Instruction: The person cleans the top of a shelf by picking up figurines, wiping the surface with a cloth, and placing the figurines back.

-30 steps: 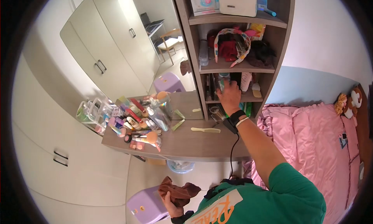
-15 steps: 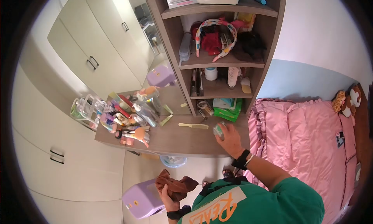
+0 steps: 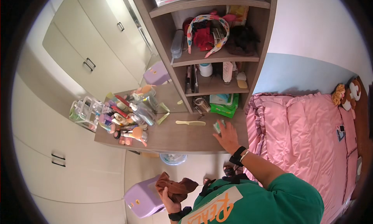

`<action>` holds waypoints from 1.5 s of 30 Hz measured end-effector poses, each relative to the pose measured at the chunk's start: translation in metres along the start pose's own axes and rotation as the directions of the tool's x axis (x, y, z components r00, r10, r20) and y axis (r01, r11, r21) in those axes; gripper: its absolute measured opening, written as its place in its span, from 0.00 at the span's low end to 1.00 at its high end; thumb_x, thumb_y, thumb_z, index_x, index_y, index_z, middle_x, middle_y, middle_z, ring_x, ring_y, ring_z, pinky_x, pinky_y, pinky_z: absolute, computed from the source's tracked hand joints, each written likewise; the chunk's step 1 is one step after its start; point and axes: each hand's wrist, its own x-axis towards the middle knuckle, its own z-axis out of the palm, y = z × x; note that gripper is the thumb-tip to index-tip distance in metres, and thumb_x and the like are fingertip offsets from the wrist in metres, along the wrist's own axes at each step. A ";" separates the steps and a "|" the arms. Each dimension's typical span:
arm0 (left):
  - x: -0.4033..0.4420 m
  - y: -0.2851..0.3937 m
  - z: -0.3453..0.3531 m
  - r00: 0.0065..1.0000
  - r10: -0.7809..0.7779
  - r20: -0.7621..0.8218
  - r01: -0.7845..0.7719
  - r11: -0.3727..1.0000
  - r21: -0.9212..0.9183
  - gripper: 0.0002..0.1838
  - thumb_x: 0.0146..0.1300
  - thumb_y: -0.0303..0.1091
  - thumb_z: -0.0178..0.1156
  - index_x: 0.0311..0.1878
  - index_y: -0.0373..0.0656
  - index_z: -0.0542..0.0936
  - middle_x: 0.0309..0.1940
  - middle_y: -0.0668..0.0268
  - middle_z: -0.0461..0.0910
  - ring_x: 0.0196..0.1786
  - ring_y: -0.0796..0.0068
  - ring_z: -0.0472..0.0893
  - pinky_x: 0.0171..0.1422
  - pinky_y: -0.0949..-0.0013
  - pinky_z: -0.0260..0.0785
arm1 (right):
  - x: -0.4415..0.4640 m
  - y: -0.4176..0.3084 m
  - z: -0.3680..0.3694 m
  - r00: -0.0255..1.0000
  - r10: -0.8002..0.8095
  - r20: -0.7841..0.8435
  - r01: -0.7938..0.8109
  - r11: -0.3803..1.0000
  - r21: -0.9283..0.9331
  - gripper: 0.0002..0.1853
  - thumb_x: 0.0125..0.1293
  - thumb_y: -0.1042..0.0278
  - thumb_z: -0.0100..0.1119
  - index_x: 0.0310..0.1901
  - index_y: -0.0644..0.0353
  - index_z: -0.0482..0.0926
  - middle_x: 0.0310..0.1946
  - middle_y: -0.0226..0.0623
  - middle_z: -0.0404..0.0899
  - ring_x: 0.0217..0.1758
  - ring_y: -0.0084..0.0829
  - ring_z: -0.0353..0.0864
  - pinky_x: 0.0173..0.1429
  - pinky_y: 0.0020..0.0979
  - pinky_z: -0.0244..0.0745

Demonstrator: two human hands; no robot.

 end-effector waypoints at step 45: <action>0.016 0.012 -0.019 1.000 0.027 -0.007 -0.027 0.995 -0.096 0.23 0.63 0.33 0.57 0.61 0.47 0.66 0.53 0.62 0.74 0.54 0.65 0.77 0.57 0.63 0.73 | 0.204 -0.086 -0.022 0.963 -0.161 -0.214 0.129 0.979 -0.157 0.11 0.54 0.73 0.55 0.38 0.65 0.79 0.43 0.51 0.73 0.46 0.50 0.76 0.44 0.40 0.79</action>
